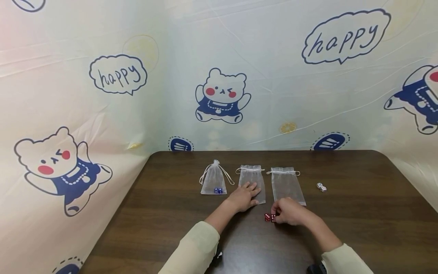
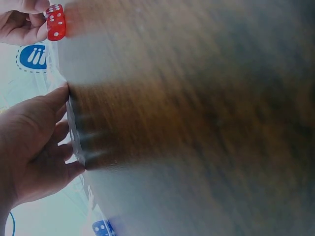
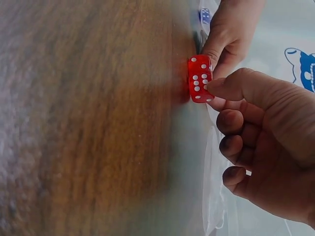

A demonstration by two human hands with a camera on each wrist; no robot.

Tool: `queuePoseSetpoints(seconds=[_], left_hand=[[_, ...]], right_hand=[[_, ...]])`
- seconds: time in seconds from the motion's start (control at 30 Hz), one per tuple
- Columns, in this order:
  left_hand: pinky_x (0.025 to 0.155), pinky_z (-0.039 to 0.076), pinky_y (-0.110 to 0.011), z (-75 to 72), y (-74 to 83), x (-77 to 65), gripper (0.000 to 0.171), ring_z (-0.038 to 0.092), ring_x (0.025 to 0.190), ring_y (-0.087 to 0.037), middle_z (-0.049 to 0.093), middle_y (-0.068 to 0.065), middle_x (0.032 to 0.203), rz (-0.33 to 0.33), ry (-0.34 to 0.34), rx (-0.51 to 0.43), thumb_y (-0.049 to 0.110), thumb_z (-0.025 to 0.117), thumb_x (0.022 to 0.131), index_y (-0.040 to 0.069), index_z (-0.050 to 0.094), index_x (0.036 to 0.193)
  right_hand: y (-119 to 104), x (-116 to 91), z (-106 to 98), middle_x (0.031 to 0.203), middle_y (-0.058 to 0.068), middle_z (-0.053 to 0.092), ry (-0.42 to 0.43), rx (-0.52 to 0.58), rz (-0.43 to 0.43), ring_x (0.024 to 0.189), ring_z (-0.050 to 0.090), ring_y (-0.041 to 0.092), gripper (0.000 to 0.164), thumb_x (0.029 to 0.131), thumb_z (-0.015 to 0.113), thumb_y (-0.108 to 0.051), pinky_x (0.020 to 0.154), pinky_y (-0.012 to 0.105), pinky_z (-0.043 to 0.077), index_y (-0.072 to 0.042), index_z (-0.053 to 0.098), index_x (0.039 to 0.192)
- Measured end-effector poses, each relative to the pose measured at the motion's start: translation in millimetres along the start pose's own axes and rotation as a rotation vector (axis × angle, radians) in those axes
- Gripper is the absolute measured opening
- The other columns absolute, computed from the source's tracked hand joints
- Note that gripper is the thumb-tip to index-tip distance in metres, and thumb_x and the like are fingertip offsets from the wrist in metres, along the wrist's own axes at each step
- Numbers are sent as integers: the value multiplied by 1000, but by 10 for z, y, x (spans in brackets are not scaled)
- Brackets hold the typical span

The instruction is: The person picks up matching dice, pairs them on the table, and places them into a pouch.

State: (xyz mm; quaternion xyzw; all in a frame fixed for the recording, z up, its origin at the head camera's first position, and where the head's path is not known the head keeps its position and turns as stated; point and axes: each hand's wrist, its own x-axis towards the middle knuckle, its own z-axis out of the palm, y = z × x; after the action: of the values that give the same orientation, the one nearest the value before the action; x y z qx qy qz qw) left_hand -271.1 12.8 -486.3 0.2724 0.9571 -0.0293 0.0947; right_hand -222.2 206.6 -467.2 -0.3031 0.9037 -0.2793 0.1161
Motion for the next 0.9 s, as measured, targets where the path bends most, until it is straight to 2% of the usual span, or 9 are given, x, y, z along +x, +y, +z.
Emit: queuePoseSetpoints(seconds=[0.27,0.37,0.57,0.67,0.77,0.8,0.9], left_hand=[[107,23,-36,-5,15,-6,52,19,137,-16,25,8,149,1,-1,-6,46,42,94,32,33,143],[107,23,-36,-17,20,-11,52,20,137,-15,26,7,149,-3,-1,-22,45,44,94,31,34,143],[105,27,-35,-32,30,0,51,25,134,-13,32,8,146,-13,30,-43,46,49,91,32,40,140],[93,42,-34,-28,34,9,48,40,125,-11,44,8,138,-13,92,-8,45,54,90,30,48,135],[75,49,-31,-7,35,19,40,54,107,-11,57,6,120,-33,165,20,41,59,88,25,59,125],[69,50,-30,0,33,19,35,57,99,-12,61,5,111,-40,191,27,39,61,88,23,63,118],[62,49,-29,6,27,13,16,62,84,-13,65,4,91,-54,247,19,34,62,87,19,67,92]], right_hand=[[5,-15,4,62,-10,44,-5,2,23,55,39,2,14,70,72,-6,50,21,34,-13,63,79],[2,-23,-12,63,-9,45,-6,-3,68,56,40,4,16,72,74,-9,51,23,35,-10,64,84],[18,-31,-77,61,-8,44,52,-59,119,55,39,5,21,72,74,-11,51,24,35,-5,67,91],[16,-34,-104,60,-8,44,90,-89,127,54,38,5,20,72,74,-10,50,24,35,-5,67,90],[11,-34,-121,60,-8,44,126,-109,126,55,39,6,16,72,72,-8,51,25,35,-6,68,87],[11,-33,-123,60,-8,45,138,-116,122,55,40,6,14,73,72,-8,51,25,36,-6,68,86],[22,-20,-132,62,-8,48,176,-128,106,56,41,7,9,74,70,-7,52,25,37,-7,68,83]])
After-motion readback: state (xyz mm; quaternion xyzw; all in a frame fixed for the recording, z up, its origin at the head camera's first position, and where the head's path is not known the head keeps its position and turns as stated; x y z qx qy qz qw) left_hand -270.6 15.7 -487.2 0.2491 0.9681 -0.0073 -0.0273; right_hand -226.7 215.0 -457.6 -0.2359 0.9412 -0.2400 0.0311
